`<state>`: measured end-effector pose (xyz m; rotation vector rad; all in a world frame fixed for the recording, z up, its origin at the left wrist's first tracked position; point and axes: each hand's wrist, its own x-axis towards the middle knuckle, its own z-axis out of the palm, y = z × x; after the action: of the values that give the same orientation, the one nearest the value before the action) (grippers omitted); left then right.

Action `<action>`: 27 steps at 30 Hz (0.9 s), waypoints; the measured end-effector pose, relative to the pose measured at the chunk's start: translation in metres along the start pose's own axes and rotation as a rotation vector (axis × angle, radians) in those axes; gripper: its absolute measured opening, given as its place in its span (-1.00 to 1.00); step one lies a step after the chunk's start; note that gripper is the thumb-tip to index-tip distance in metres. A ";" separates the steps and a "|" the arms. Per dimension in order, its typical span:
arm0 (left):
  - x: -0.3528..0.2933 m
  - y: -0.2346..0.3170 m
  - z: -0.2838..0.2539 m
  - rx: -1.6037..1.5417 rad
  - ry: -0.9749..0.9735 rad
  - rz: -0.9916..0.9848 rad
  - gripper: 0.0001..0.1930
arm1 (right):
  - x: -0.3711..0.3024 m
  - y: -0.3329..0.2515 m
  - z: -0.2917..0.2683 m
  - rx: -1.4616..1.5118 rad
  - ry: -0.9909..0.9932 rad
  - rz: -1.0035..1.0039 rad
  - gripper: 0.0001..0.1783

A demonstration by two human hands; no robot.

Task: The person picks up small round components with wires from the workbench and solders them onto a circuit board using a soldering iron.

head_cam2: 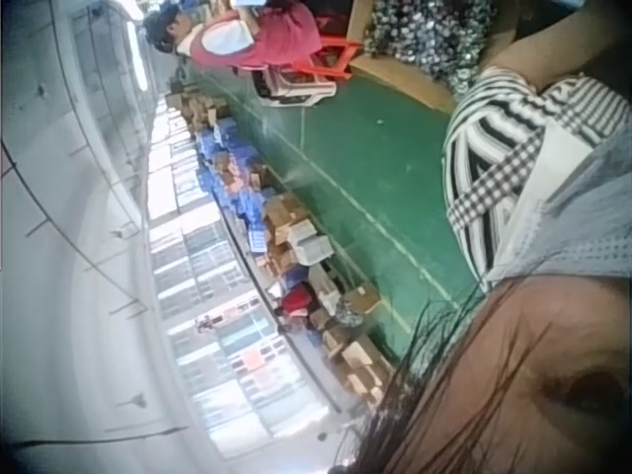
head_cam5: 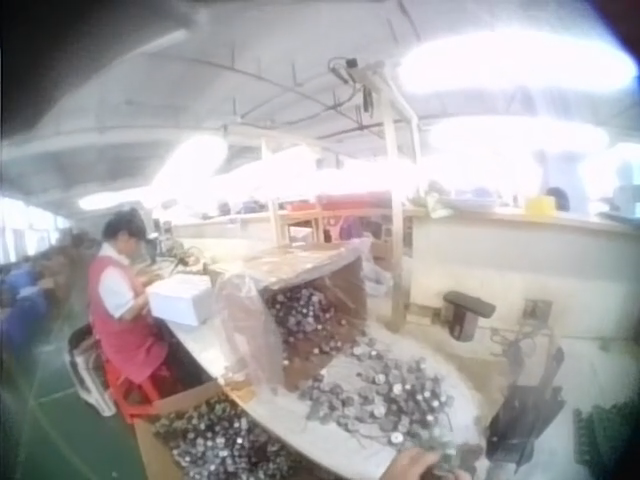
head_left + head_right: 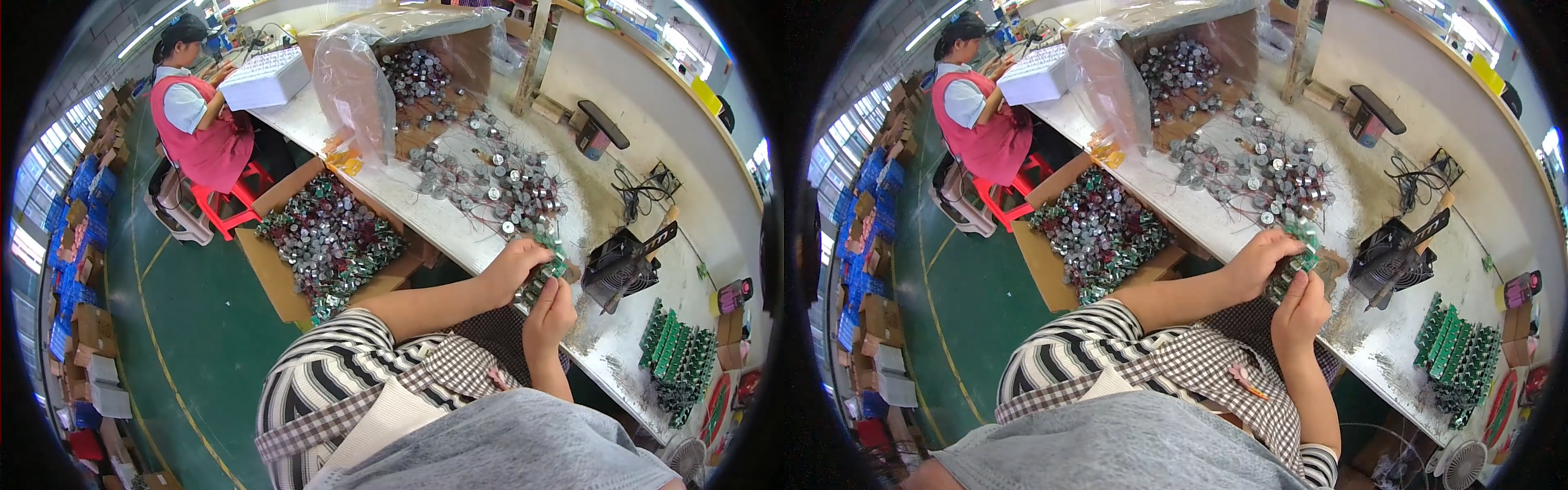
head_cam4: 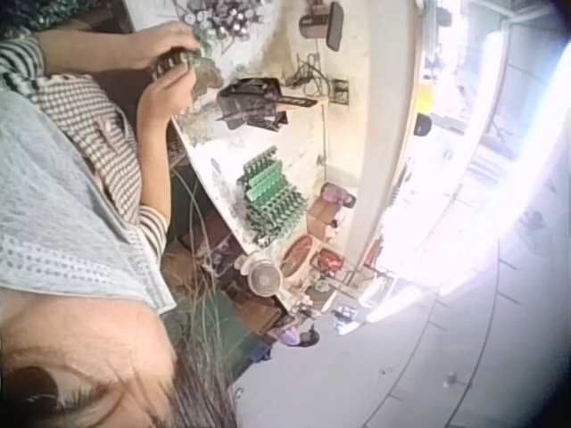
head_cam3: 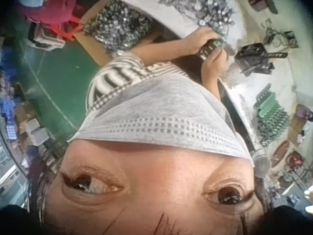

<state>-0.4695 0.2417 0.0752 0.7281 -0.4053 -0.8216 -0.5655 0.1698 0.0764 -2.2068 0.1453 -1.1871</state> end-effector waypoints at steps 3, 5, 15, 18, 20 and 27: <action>-0.001 0.001 0.002 -0.058 -0.028 -0.048 -0.82 | 0.001 0.007 -0.005 -0.082 -0.003 -0.094 -0.84; -0.012 0.004 0.014 -0.109 0.051 -0.002 -0.81 | 0.009 0.004 -0.008 -0.016 0.053 0.017 -0.80; -0.004 -0.003 -0.011 0.033 -0.015 -0.059 -0.84 | -0.011 0.006 -0.006 0.074 -0.053 0.019 -0.83; -0.008 0.003 0.006 -0.054 0.001 -0.145 -0.80 | -0.005 0.008 -0.012 0.136 -0.024 0.135 -0.81; -0.012 -0.013 0.001 0.066 -0.048 -0.062 -0.78 | 0.002 0.010 -0.017 0.177 -0.003 0.222 -0.77; -0.008 -0.024 -0.004 0.111 0.050 0.039 -0.83 | -0.013 0.012 -0.013 0.133 -0.079 0.201 -0.77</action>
<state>-0.4846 0.2391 0.0550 0.8397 -0.4212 -0.7468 -0.5816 0.1590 0.0655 -2.0657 0.2430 -0.9710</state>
